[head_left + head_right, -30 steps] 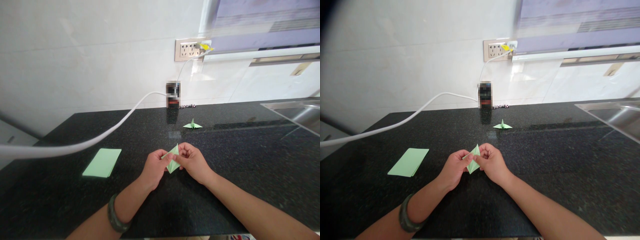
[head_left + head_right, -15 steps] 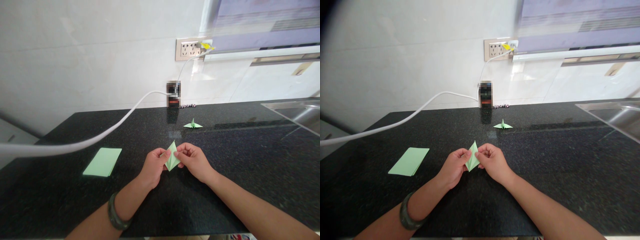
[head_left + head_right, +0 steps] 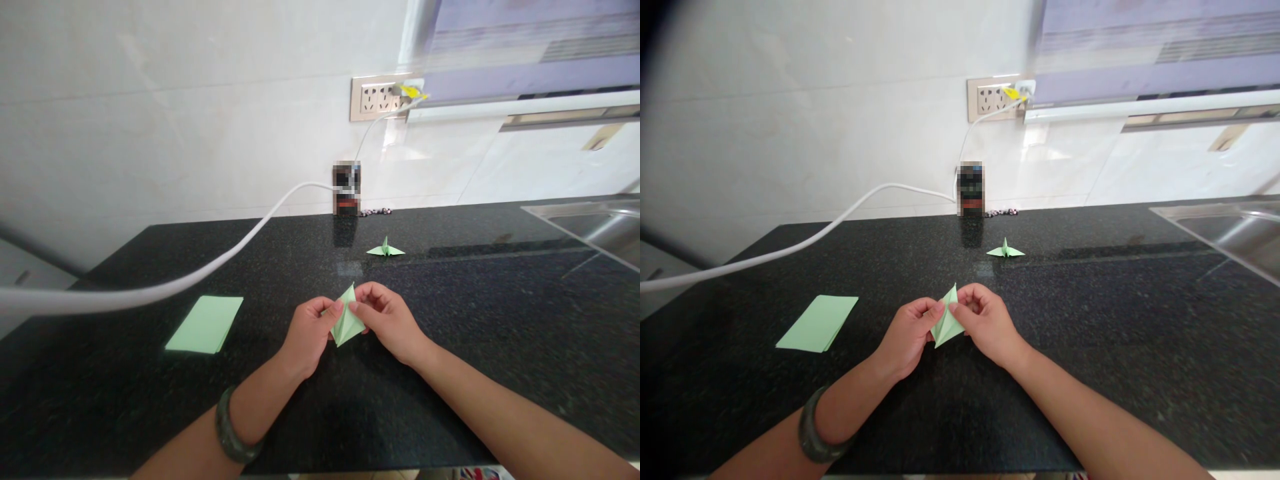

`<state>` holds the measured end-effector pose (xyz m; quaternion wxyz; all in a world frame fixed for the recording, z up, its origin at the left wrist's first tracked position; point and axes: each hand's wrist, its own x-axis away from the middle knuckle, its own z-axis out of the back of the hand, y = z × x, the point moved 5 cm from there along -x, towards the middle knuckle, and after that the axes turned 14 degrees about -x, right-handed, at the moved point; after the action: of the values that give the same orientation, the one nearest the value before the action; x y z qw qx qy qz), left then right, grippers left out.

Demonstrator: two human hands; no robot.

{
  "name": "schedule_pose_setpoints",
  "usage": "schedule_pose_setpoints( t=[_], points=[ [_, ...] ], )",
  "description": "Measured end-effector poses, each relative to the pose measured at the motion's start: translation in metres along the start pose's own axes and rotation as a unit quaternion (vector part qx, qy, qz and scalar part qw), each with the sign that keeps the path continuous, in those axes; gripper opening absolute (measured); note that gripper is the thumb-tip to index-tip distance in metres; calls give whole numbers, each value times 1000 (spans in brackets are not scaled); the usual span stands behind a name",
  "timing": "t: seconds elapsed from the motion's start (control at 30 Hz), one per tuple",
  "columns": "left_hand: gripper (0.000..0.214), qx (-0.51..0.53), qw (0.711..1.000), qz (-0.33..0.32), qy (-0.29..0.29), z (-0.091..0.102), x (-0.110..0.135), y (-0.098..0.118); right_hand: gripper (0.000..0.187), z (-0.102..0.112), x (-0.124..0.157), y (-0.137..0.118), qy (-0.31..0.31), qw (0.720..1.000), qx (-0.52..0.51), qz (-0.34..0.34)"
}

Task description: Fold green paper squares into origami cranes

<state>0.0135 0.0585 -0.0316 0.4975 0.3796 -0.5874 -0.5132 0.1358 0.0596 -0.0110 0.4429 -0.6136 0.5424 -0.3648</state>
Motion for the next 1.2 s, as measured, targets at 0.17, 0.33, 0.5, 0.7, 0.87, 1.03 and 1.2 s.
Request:
schedule_pose_setpoints(
  t=[0.17,0.33,0.5,0.7,0.87,1.03,1.2],
  points=[
    [27,-36,999,-12,-2,0,-1,1,16,2,-2,-3,4,1000,6,6],
    [24,-38,998,-47,2,-1,0,6,18,4,-2,-1,3,1000,23,-7],
    [24,-52,997,-56,5,1,1,5,17,4,-1,1,3,999,37,-4],
    [25,-86,995,-50,22,3,-1,4,16,7,-2,-2,20,997,63,33],
    [25,-97,994,-44,38,4,0,6,19,8,-1,-3,14,995,96,34],
    [26,-112,992,-42,43,5,1,7,18,8,0,-4,17,988,137,69],
    [27,-113,992,-39,35,5,1,6,16,9,0,-5,15,985,143,92]
  ],
)
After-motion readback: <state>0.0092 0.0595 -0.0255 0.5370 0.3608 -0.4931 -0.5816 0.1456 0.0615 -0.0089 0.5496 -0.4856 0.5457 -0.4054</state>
